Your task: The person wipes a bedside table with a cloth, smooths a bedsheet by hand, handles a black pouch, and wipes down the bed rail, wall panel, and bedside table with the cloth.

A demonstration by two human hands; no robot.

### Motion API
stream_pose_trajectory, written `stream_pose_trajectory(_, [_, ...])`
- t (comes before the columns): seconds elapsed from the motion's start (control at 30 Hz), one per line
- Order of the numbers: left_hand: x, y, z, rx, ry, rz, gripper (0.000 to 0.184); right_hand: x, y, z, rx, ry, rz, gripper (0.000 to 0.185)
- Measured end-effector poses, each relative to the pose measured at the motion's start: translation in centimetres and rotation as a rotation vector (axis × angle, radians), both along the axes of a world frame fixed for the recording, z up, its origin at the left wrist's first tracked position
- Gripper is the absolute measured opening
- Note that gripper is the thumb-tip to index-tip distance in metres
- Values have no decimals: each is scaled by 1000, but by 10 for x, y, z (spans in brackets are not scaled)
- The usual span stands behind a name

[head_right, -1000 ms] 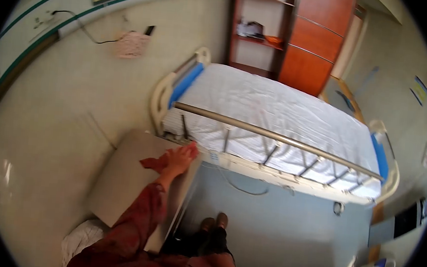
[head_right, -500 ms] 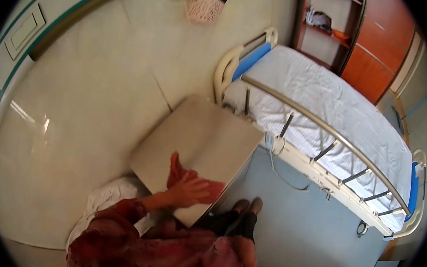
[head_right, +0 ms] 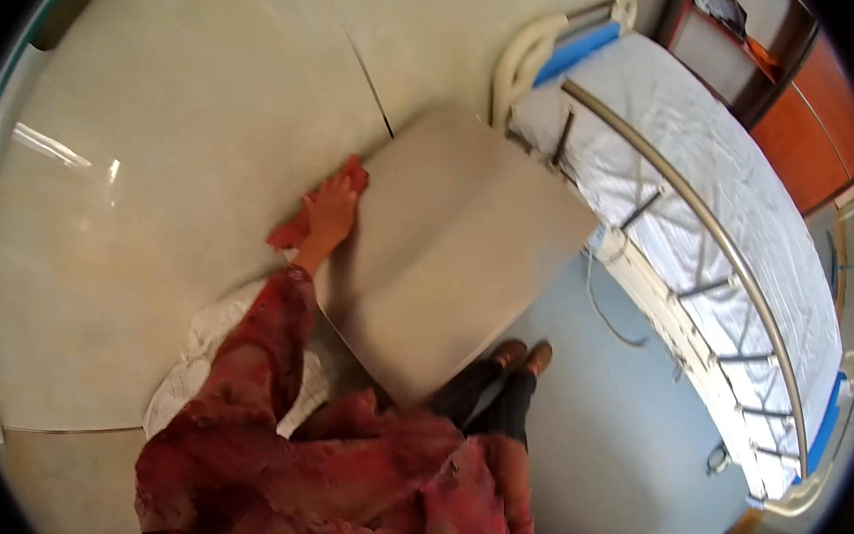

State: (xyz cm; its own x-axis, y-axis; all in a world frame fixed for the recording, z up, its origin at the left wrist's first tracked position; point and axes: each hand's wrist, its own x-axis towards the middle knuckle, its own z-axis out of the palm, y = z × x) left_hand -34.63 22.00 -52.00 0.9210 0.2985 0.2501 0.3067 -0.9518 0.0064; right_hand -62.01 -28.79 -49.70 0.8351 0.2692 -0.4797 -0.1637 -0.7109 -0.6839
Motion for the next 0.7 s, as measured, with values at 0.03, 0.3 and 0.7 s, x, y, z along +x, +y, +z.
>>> stream_pose_trajectory(0.03, [19,-7,9,-47,29,25,49,-10,-12,-25,7,-12,41,23])
stream_pose_trajectory(0.3, [137,-107,8,-119,-43,-101,51,6,-5,-51,-150,-123,162,16])
stream_pose_trajectory(0.7, [87,-253,19,-15,-14,-874,46,-8,-7,-87,-129,-342,160,16])
